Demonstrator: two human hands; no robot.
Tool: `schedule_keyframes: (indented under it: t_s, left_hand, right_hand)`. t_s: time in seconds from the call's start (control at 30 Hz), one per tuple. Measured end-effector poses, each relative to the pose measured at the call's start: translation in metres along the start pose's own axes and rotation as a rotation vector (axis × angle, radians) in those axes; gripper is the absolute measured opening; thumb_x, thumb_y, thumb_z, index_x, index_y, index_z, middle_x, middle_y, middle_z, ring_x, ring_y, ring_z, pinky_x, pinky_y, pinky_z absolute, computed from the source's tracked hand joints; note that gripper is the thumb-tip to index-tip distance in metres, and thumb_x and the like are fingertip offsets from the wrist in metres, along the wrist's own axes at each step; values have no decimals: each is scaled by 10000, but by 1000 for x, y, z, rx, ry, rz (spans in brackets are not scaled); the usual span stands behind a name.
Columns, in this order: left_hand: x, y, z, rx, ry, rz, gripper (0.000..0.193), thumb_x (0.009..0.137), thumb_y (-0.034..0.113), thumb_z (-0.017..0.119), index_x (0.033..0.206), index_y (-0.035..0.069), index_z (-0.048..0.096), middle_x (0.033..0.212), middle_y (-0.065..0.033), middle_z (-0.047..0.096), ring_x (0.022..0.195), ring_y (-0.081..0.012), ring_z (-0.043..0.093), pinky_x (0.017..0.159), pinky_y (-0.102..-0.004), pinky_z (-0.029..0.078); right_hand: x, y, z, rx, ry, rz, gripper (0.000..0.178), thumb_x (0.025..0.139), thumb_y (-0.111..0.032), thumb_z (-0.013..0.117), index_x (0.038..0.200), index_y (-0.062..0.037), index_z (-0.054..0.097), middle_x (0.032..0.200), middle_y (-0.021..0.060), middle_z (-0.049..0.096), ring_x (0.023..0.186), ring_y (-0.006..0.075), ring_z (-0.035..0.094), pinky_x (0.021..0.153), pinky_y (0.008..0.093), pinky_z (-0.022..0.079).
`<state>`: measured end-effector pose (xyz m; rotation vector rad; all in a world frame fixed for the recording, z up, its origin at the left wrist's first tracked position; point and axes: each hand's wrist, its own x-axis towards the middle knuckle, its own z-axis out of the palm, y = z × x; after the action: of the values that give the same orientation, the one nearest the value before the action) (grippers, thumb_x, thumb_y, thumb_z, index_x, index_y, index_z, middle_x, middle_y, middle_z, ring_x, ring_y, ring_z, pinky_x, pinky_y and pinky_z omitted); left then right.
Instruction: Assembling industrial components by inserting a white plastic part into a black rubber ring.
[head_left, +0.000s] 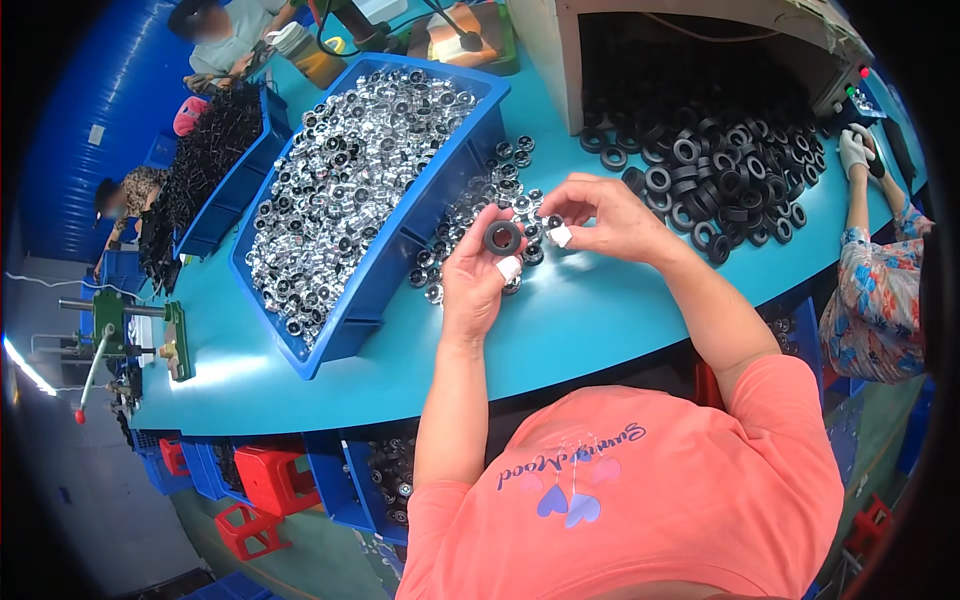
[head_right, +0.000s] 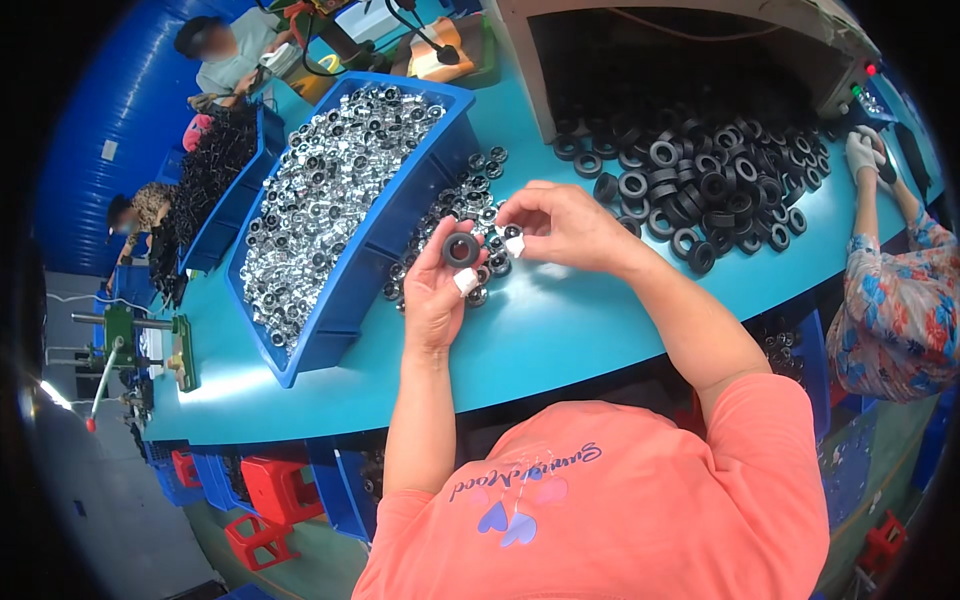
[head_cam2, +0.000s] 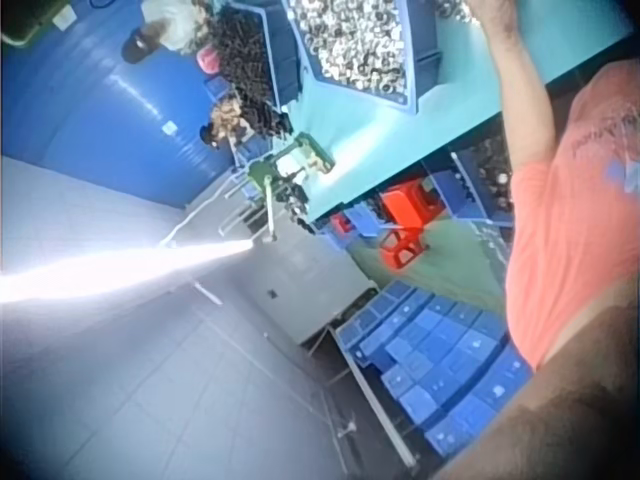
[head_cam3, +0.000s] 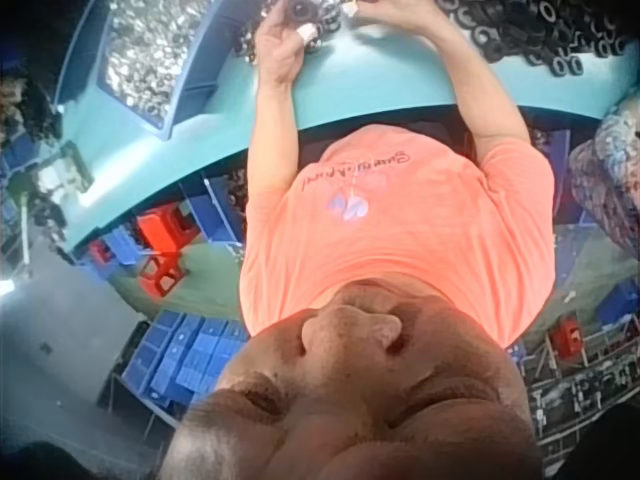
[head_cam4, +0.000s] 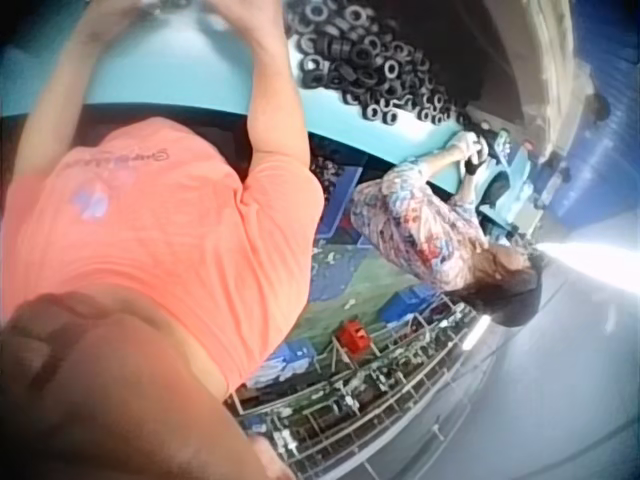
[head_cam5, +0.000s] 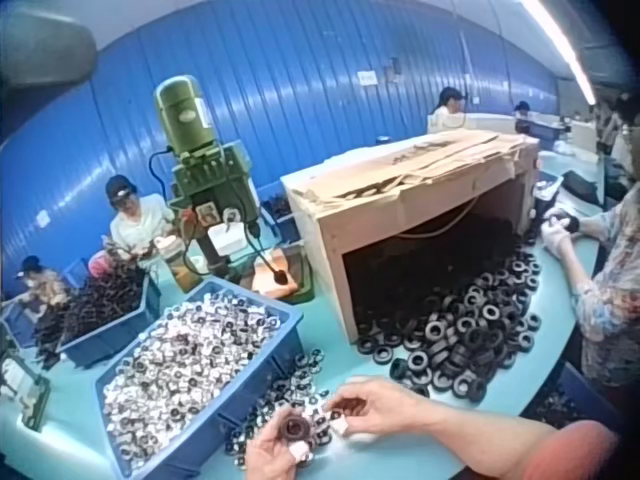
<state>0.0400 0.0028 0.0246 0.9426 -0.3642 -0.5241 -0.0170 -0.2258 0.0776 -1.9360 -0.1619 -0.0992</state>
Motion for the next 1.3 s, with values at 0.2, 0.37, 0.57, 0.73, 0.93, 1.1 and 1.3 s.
schedule_keyframes:
  t_s: [0.2, 0.37, 0.57, 0.73, 0.93, 1.1, 1.3]
  left_hand:
    - [0, -1, 0, 0, -4, -14, 719, 814, -119, 705, 1478, 13, 464, 1414, -160, 542, 1222, -248, 607, 993, -339, 566]
    - [0, -3, -2, 24, -16, 4, 715, 810, -127, 698, 1472, 21, 475, 1405, -151, 550, 1209, -244, 613, 995, -354, 564]
    - [-1, -3, -1, 80, -12, 11, 710, 809, -116, 708, 1468, 17, 479, 1387, -146, 564, 1212, -241, 610, 1013, -373, 549]
    - [-3, -1, 11, 147, 17, 66, 652, 803, -71, 749, 1404, 15, 513, 1360, -133, 583, 1221, -226, 600, 1052, -373, 512]
    - [-2, 0, 13, 133, 21, 86, 562, 782, -58, 776, 1284, 20, 537, 1321, -135, 599, 1202, -213, 606, 1050, -368, 510]
    - [-1, 0, 12, 134, 18, 81, 561, 783, -70, 770, 1284, 18, 532, 1304, -136, 607, 1179, -213, 618, 1036, -361, 522]
    - [-2, 3, 13, 149, 15, 74, 548, 799, -79, 754, 1297, 12, 544, 1287, -131, 616, 1165, -202, 622, 989, -349, 553]
  right_hand:
    - [-1, 3, 5, 175, -2, -6, 319, 752, -6, 720, 1070, -23, 695, 1036, 57, 634, 931, 157, 686, 894, 311, 575]
    - [0, 7, 10, 195, -13, -1, 304, 743, 15, 696, 1044, -15, 670, 1035, 61, 634, 947, 167, 690, 902, 311, 575]
    - [0, 6, 13, 299, -20, 24, 287, 759, -2, 718, 1036, -22, 644, 1034, 39, 635, 965, 149, 676, 901, 307, 573]
    - [-1, 5, 14, 326, -48, 46, 292, 780, -12, 730, 1057, -38, 642, 1046, 28, 648, 978, 137, 668, 912, 298, 564]
    - [0, 8, 15, 472, -62, 81, 311, 801, -1, 718, 1099, -30, 633, 1060, 30, 652, 982, 133, 663, 902, 290, 554]
    - [2, 15, 14, 507, -65, 74, 328, 813, 11, 706, 1129, -28, 629, 1075, 30, 650, 992, 129, 659, 880, 279, 546]
    - [1, 12, 12, 543, -83, 73, 338, 827, 24, 692, 1156, -25, 632, 1083, 29, 659, 1022, 128, 657, 901, 282, 535]
